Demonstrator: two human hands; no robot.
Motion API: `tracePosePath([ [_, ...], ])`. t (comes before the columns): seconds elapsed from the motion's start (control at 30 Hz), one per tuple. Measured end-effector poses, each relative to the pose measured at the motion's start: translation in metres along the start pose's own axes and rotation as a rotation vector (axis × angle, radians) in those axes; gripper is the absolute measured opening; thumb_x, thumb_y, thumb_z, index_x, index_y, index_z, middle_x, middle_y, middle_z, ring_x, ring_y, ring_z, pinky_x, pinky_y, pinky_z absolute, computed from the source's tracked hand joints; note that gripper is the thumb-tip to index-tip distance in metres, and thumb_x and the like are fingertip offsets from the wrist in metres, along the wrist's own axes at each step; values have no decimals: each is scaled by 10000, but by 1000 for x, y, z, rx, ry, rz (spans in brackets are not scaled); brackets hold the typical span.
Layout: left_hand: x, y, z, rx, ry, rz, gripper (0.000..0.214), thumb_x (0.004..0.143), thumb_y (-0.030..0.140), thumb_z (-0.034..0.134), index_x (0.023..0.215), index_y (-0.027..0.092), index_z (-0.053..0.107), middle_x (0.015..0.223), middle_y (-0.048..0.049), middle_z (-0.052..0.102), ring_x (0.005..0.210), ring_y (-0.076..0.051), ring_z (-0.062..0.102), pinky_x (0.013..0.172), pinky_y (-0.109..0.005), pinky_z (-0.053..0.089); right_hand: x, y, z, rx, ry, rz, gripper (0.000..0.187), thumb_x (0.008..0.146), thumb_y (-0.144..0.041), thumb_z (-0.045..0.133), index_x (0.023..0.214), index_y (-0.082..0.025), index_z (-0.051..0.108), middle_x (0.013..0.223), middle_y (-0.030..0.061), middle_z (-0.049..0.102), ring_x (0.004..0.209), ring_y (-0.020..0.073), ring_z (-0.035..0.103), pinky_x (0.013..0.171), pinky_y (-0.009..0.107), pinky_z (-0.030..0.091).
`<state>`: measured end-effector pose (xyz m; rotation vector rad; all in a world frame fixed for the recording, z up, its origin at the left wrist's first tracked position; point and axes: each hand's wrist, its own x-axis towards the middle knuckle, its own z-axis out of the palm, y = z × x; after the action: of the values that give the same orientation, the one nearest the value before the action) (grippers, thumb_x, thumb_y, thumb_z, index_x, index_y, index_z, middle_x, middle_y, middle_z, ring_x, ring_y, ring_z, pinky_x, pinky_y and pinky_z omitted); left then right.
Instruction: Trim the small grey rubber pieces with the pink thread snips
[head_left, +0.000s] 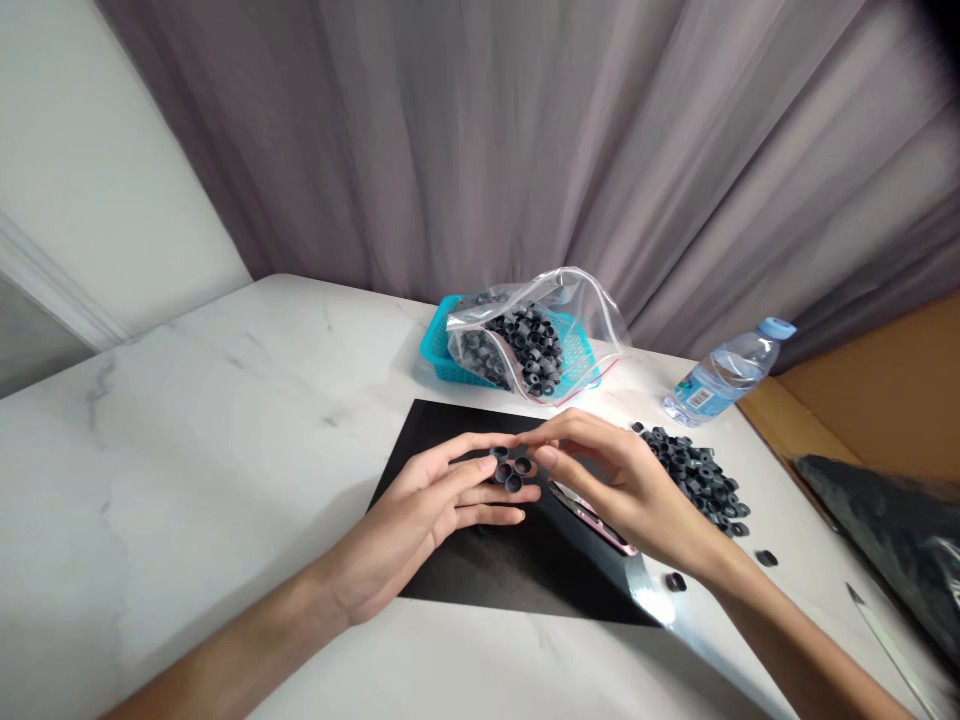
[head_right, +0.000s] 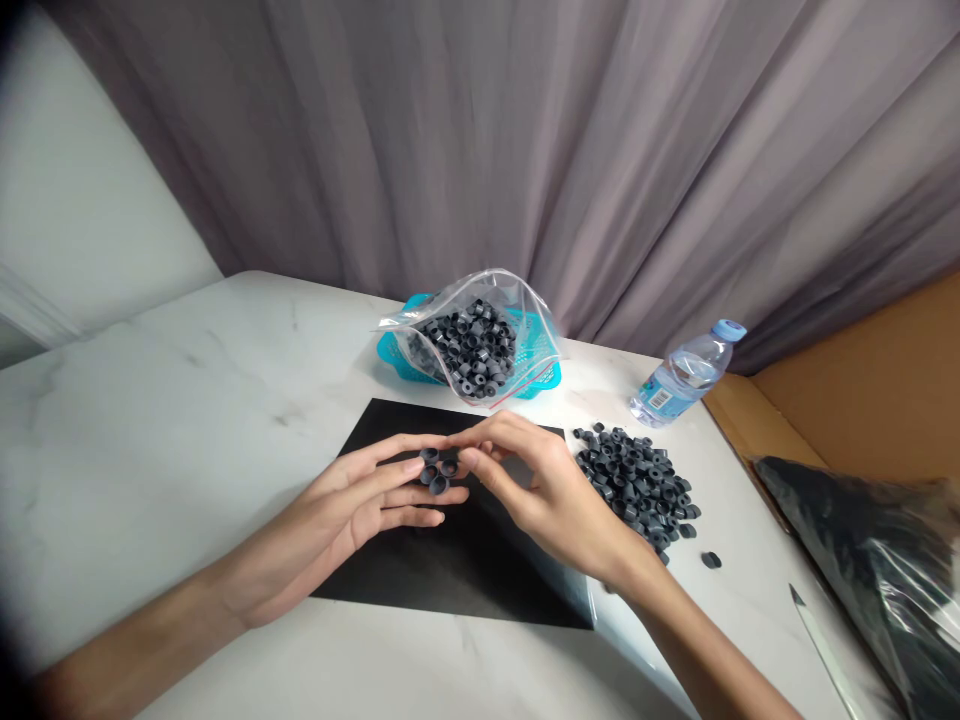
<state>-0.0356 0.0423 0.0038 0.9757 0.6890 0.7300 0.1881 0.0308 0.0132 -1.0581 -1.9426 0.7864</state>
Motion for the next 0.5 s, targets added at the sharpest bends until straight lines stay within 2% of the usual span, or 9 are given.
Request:
tracePosePath([
  [0.17,-1,1,3,47,-14,-24,304,1018,354,587,1284,220,647,1244,-89,746,1140,-292,724,959,-397,574,3,1,1,112,95,111,200,1033,-359,562,1077,-226,705,979,26,711,858,150,669,769,272,529],
  [0.3,-1,0,5,104,-59,-23,311,1036,342,552,1307,217,635,1208,-94,752,1127,-281,728,947,-389,580,4,1,3,154,58,135,153,976,-356,661,1010,-208,670,921,14,717,828,150,688,757,269,530],
  [0.5,0,-2,6,173,-92,-2,287,1045,325,531,1280,195,632,1206,-111,745,1097,-277,740,918,-375,593,3,2,6,347,37,269,277,853,-401,800,876,-185,628,794,6,708,708,150,697,669,258,527],
])
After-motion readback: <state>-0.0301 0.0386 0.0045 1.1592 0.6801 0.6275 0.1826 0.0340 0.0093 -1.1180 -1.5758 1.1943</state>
